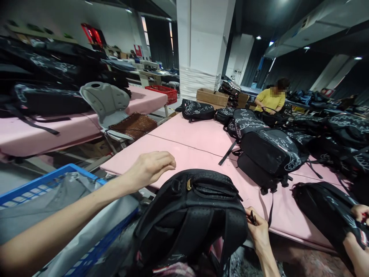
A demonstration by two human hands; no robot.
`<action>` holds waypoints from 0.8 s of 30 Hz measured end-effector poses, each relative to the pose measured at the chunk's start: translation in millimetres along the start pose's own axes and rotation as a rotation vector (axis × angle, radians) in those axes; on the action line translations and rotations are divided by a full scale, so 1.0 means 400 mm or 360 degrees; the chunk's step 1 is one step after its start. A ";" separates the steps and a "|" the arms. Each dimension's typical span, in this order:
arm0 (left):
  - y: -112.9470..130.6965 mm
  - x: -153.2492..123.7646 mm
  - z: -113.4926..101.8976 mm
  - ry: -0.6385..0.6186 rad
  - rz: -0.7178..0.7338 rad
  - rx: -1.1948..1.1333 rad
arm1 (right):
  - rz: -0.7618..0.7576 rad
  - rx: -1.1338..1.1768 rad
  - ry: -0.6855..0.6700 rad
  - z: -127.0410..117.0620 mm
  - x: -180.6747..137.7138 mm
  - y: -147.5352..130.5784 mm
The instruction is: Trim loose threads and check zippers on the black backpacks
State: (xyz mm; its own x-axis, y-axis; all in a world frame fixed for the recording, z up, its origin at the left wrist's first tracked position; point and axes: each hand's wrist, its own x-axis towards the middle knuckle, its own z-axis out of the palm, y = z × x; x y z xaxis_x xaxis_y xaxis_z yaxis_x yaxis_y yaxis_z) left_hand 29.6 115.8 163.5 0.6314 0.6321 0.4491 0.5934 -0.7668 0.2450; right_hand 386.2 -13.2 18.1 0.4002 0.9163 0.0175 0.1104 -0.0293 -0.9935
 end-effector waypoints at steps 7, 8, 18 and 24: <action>-0.030 0.019 0.074 -0.0446 0.0271 -0.0575 | 0.0062 0.0013 -0.0117 -0.032 0.012 0.040; -0.034 0.028 0.076 -0.0466 0.0287 -0.0591 | 0.0071 0.0008 -0.0130 -0.037 0.012 0.041; -0.057 0.096 0.148 -0.0454 0.0537 -0.0910 | -0.0040 -0.0357 -0.0254 -0.052 0.037 -0.023; -0.038 0.075 0.160 -0.0364 0.0286 -0.0746 | -0.0168 -0.0730 0.0132 -0.111 0.091 -0.129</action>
State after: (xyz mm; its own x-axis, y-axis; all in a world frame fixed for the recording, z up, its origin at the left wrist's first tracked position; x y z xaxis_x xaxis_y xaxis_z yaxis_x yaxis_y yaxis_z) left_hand 71.2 153.6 118.3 0.8256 0.4546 0.3341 0.2130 -0.7996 0.5615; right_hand 435.4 4.0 75.0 0.4342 0.8894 0.1430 0.5373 -0.1282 -0.8336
